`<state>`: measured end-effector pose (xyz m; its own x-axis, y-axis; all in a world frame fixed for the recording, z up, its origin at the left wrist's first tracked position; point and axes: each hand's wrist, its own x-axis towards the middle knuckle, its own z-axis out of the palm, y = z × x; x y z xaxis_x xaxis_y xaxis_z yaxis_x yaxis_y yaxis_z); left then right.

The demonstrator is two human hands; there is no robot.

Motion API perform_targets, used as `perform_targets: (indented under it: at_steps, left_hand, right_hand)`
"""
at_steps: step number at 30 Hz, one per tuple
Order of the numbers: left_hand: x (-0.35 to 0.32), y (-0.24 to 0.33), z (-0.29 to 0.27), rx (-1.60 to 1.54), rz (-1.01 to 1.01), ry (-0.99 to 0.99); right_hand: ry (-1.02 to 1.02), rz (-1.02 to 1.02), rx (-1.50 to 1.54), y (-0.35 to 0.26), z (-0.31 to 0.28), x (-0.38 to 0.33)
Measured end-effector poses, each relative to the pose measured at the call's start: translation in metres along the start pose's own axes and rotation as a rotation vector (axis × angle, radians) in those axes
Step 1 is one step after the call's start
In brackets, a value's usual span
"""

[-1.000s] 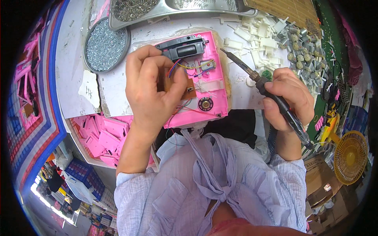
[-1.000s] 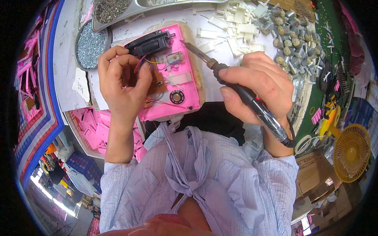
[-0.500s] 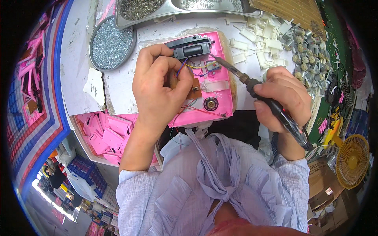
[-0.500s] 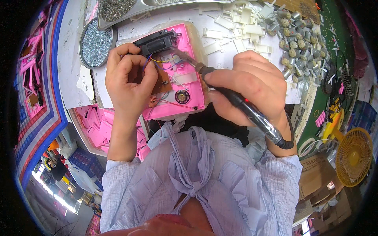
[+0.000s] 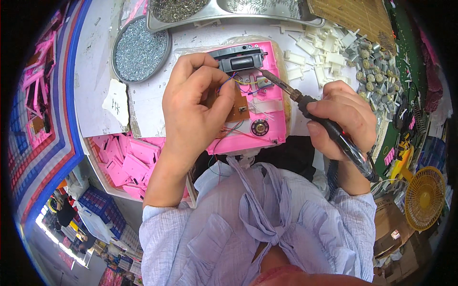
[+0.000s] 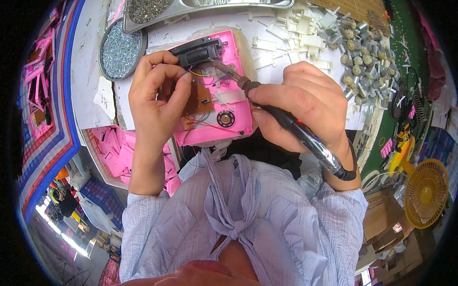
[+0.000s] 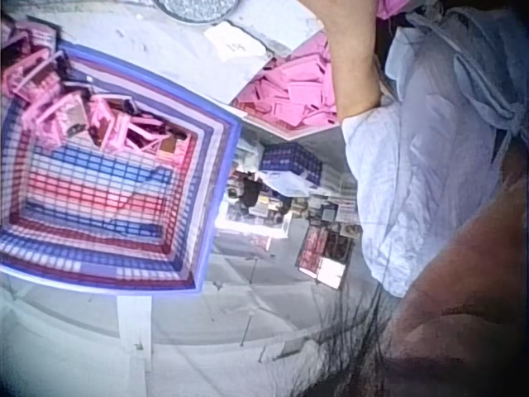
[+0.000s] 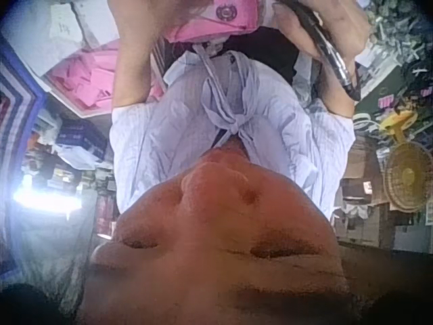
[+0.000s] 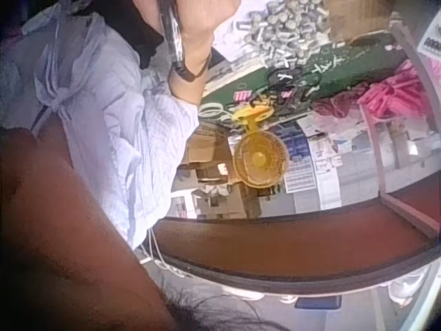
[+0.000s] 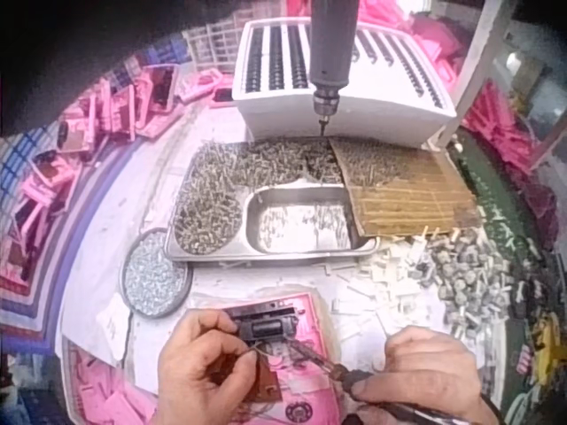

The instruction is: Assembling and soldering internal electronic components of a pink plastic toy casing.

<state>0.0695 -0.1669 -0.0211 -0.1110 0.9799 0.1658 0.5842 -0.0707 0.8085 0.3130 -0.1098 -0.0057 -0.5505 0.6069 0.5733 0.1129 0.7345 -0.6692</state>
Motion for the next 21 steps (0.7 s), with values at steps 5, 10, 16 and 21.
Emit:
perform_targets:
  at_steps: [5, 10, 16, 21]
  left_hand:
    - [-0.004, -0.008, 0.001, 0.041, 0.143, 0.137]
    - [-0.010, -0.015, 0.005, 0.032, 0.333, 0.187]
    - [-0.005, -0.013, 0.010, 0.017, 0.374, 0.117]
    - [-0.003, -0.012, 0.016, 0.122, 0.333, 0.137]
  right_hand:
    - [-0.002, -0.017, -0.012, 0.001, -0.001, 0.000]
    - [-0.016, -0.024, -0.012, 0.002, -0.003, 0.000]
    - [-0.051, 0.003, -0.032, -0.003, -0.010, 0.000]
    - [0.031, -0.039, -0.004, 0.000, -0.004, 0.001]
